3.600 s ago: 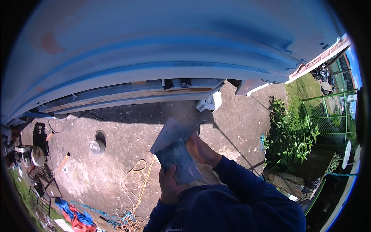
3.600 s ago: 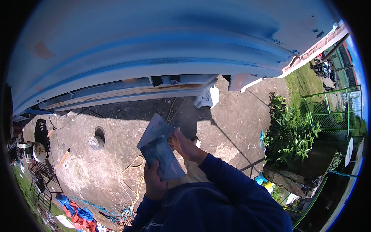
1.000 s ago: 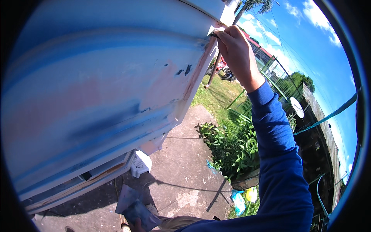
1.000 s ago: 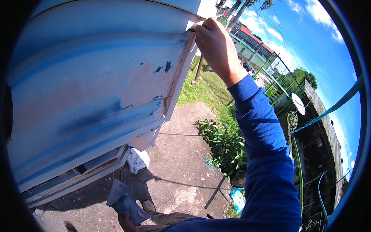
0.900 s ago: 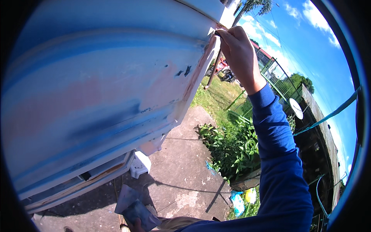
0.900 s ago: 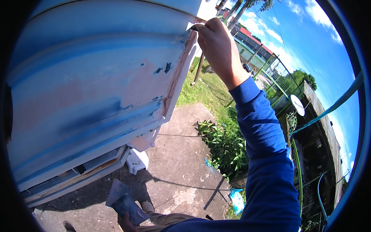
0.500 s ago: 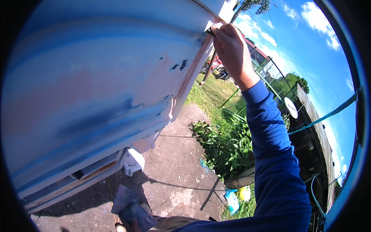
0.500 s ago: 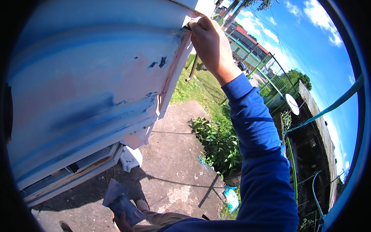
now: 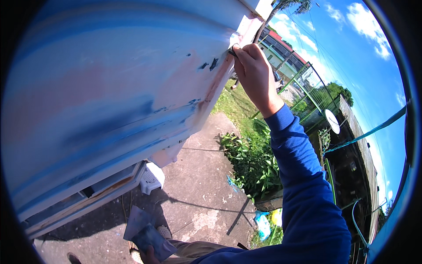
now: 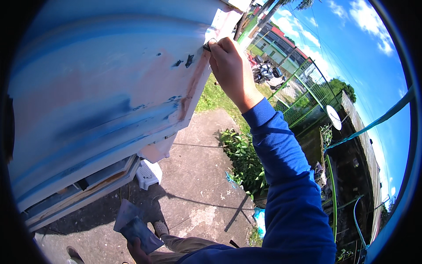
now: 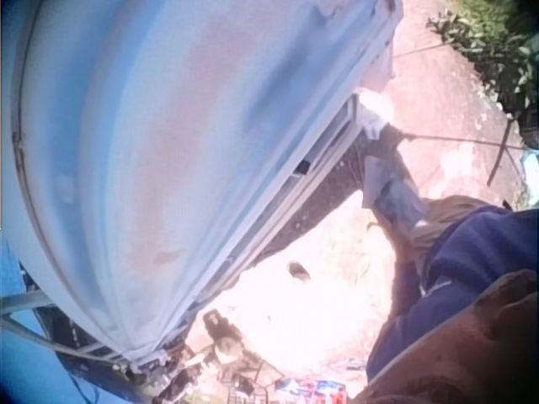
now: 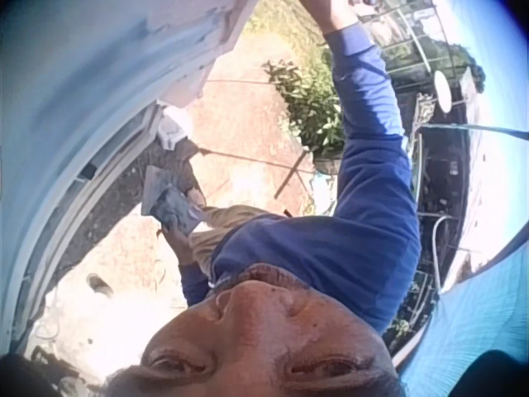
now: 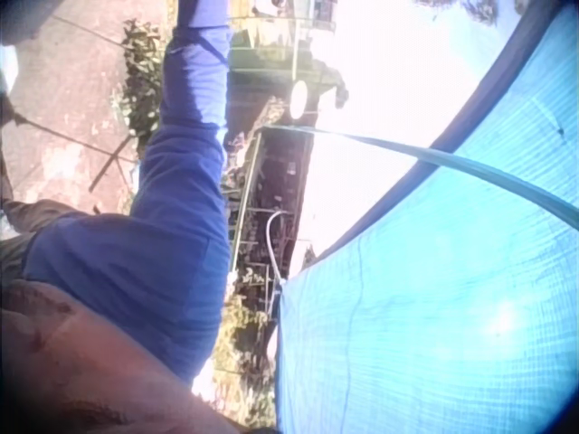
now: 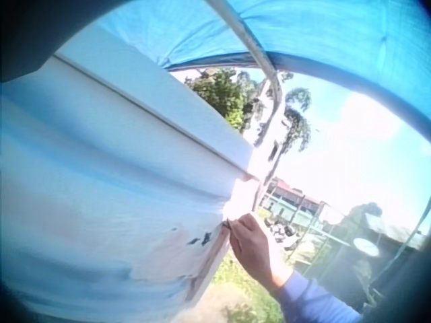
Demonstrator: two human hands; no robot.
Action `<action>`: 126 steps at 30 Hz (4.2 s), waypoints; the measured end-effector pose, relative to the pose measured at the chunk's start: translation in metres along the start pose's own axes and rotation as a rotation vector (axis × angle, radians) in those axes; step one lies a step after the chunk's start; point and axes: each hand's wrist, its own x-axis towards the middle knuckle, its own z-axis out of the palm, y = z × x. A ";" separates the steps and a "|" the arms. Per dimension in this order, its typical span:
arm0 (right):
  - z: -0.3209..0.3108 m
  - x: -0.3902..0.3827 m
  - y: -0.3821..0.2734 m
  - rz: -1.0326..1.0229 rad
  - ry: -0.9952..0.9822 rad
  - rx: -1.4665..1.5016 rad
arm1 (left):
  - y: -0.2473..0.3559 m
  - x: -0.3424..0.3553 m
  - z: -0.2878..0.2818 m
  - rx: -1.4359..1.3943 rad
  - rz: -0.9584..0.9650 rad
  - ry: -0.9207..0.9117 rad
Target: The person sands the side and rear panels of a light blue truck using a sanding block. They move along the vehicle, sanding different sections and occasionally switching sandpaper sheets.
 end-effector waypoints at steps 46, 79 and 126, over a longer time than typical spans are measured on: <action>0.095 -0.183 -0.094 0.499 -0.479 0.417 | 0.053 -0.006 -0.014 -0.547 -0.473 0.185; 0.066 -0.155 -0.090 0.494 -0.367 0.528 | 0.160 0.001 0.004 -0.704 -0.217 0.038; 0.071 -0.164 -0.114 0.824 -0.213 0.533 | 0.215 0.044 -0.018 -0.469 -0.240 -0.322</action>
